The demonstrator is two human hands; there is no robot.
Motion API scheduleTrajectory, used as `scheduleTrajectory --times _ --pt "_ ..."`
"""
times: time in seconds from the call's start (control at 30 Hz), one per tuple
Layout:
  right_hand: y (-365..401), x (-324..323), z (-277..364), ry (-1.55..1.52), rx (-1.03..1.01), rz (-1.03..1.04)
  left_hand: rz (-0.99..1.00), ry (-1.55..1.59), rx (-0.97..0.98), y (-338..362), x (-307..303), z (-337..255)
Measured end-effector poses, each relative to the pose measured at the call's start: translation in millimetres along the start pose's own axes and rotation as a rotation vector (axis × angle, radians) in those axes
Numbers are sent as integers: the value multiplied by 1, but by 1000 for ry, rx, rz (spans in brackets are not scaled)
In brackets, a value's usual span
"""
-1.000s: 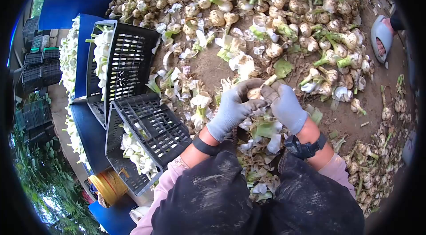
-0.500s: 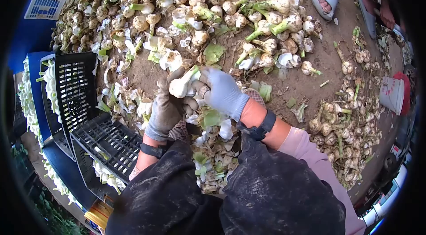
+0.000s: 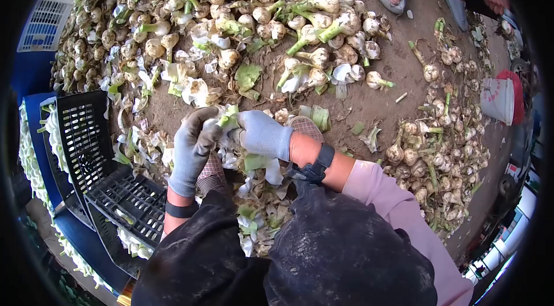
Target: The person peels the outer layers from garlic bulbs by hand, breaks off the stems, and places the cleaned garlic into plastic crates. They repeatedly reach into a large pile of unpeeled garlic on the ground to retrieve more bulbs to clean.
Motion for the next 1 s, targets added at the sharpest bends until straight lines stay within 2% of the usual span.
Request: scheduleTrajectory --times 0.03,0.07,0.1,0.17,0.2,0.23,0.3,0.37,0.4,0.43,0.47,0.5,0.53,0.57,0.6,0.63,0.67,0.7,0.73,0.77,0.83,0.87,0.9,0.93,0.97,1.0 --pt "-1 -1 4 -3 9 41 114 -136 92 -1 4 -7" --pt "2 -3 10 91 1 46 191 -98 -81 1 7 3" --pt "6 -3 18 86 -7 51 187 -107 -86 5 7 4" --pt "13 -17 36 665 37 -150 43 698 -362 15 8 26" --pt "17 -15 38 662 32 -145 30 894 -266 17 4 23" --pt "19 -1 35 659 48 36 66 1025 -162 19 3 17" --pt "28 30 35 647 65 403 -59 1150 -105 23 -6 8" --pt "59 68 57 541 -157 776 -140 1325 -94 28 -15 18" --pt "63 80 50 461 -258 838 -203 1311 -84 35 -25 20" --pt "63 80 47 465 -259 837 -259 1304 -74 41 -34 20" --pt "58 61 53 718 -114 695 -354 1036 -18 51 -52 -2" --pt "55 36 53 965 49 537 -436 240 -37 67 -73 -35" --pt "52 21 45 1078 79 435 -570 173 -54 86 -94 -58" --pt "52 2 43 1064 8 250 -685 167 106 109 -120 -67" --pt "54 -22 49 1092 -85 10 -914 34 35 138 -151 -70" --pt "51 -49 50 1122 -31 -167 -1064 -27 -43 162 -171 -77" --pt "51 -74 53 1240 -199 -475 -1120 35 -101 182 -188 -74" --pt "44 -92 47 1374 -189 -621 -1205 -201 -133 187 -188 -96" --pt "31 -106 31 1446 -123 -638 -1207 -182 -77 185 -186 -100" --pt "23 -114 21 1443 -113 -652 -1204 -158 -23 181 -183 -101" --pt "2 -125 5 1477 80 -518 -848 -38 13 145 -156 -87" --pt "10 -129 27 983 55 -624 -587 135 -49 109 -119 -73" --pt "20 -123 40 652 -39 -685 -317 297 -120 74 -75 -61" --pt "23 -111 50 378 -273 -695 -192 404 -130 52 -47 -48" --pt "19 -88 52 -281 -246 -451 -86 428 -132 33 -18 -41" --pt "8 -68 47 -406 -301 -339 23 118 -64 18 1 -42"
Point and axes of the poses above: each hand's wrist, its own y-axis away from the middle knuckle, its own x-axis out of the palm, z = x × y, the point moved 6 cm from there along -y, towards the middle knuckle, and after that the axes turned 6 degrees about z, right-handed, at the moved point
